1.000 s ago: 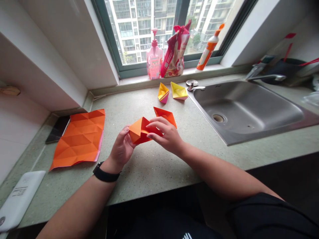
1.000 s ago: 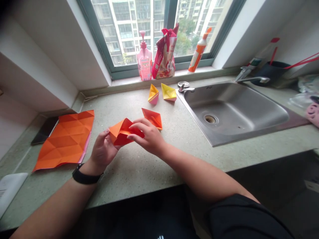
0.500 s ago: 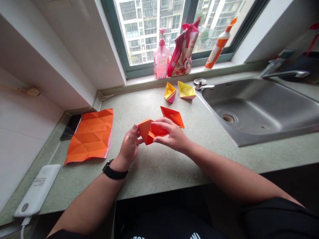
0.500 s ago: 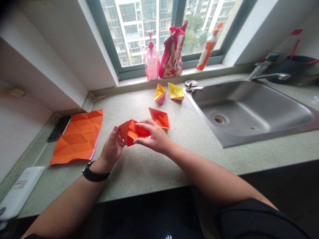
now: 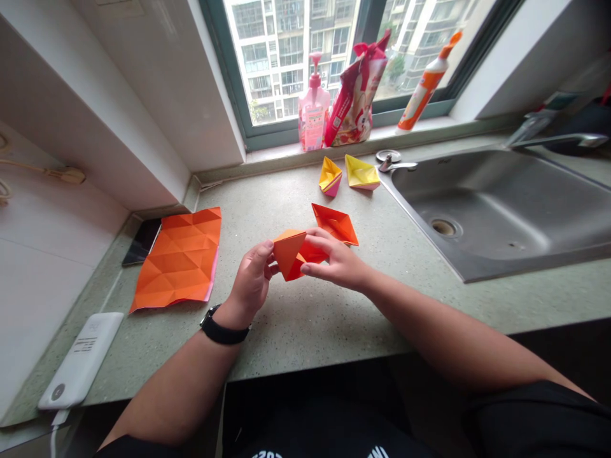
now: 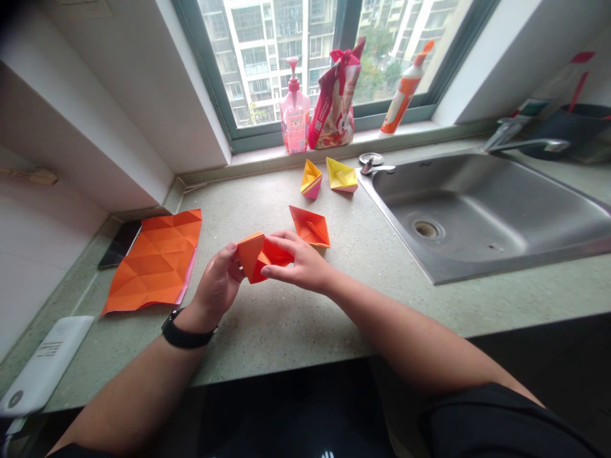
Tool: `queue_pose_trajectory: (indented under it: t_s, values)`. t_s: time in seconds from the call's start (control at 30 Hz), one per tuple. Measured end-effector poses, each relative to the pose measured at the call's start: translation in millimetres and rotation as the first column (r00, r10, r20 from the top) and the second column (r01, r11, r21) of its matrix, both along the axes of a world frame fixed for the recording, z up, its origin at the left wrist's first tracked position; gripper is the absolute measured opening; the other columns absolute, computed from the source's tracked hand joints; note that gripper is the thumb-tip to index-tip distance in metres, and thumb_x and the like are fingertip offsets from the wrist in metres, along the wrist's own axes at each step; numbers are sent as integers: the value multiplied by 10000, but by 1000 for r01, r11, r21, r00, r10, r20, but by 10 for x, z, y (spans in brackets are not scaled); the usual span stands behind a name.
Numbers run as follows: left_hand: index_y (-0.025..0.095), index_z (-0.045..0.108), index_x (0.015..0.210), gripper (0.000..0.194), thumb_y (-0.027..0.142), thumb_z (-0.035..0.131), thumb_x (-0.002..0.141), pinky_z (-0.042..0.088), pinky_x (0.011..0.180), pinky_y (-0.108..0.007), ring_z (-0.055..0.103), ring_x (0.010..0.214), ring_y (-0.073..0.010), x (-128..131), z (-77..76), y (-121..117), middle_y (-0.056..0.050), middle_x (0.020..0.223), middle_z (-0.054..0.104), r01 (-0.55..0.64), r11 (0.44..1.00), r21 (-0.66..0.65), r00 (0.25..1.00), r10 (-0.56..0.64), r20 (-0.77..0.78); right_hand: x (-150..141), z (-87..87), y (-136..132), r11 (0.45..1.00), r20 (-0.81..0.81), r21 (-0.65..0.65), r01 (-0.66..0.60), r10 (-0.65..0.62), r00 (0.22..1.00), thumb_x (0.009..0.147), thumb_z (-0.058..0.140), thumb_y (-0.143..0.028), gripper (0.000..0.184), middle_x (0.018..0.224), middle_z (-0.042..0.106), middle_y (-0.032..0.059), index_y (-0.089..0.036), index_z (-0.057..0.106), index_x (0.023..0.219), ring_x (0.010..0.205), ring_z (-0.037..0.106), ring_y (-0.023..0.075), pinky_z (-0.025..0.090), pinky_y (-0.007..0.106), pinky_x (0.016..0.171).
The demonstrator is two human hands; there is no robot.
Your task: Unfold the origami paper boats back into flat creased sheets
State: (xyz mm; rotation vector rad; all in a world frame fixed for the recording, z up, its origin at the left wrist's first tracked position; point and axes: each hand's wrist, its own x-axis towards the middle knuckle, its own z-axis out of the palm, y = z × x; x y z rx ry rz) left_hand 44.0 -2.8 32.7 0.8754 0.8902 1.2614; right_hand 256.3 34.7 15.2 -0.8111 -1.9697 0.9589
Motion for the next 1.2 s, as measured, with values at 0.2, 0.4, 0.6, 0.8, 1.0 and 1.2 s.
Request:
queue_pose_trajectory:
  t_s: [0.2, 0.4, 0.6, 0.8, 1.0, 1.2]
  values:
    - [164, 826, 1006, 393, 543, 775, 914, 607, 725, -321, 758, 854, -231, -6, 24, -17, -78, 953, 817, 46, 999, -19, 999, -47, -19, 20, -13, 18, 1000, 16, -11, 8, -8, 1000, 922, 783, -611, 601, 1357, 669, 95, -321, 697, 1441, 1318, 638, 325, 537, 560, 1157]
    - [166, 826, 1019, 511, 659, 726, 931, 606, 710, -326, 773, 870, -254, -9, 2, -11, -97, 962, 828, 91, 995, -49, 996, -92, -11, 11, -44, 32, 999, -53, -30, 18, -20, 998, 889, 815, -622, 599, 1348, 699, 95, -319, 697, 1392, 1292, 672, 311, 551, 554, 1131]
    - [158, 817, 987, 559, 700, 681, 958, 515, 573, -261, 682, 649, -166, -9, -46, 0, -69, 795, 790, 149, 987, -62, 987, -152, -49, 17, -9, 37, 999, -68, 4, 40, -40, 997, 853, 830, -672, 469, 1310, 721, 103, -270, 750, 1080, 1282, 673, 313, 513, 590, 1156]
    - [171, 782, 975, 414, 582, 746, 940, 521, 544, -245, 683, 690, -151, -4, 11, 26, -48, 867, 778, 106, 990, -97, 991, -97, 92, 13, 24, -1, 992, -161, -114, -55, 36, 986, 852, 840, -653, 465, 1345, 698, 102, -263, 746, 1087, 1296, 674, 288, 609, 489, 1060]
    - [188, 788, 1006, 349, 527, 743, 939, 485, 522, -238, 626, 631, -139, -29, 69, 13, -34, 833, 757, 171, 971, -167, 976, -144, 162, 78, 30, 69, 849, -327, -504, -159, -16, 945, 1027, 634, -598, 453, 1351, 744, 109, -281, 698, 1344, 1072, 767, 243, 672, 401, 854]
    - [180, 798, 1046, 555, 707, 774, 873, 441, 546, -292, 563, 617, -155, -34, -5, -22, -65, 832, 719, 317, 942, -111, 947, -307, 95, 67, 41, 93, 691, -340, -689, -219, -42, 939, 836, 890, -356, 488, 1221, 789, 73, -266, 712, 1281, 1024, 789, 226, 674, 360, 823]
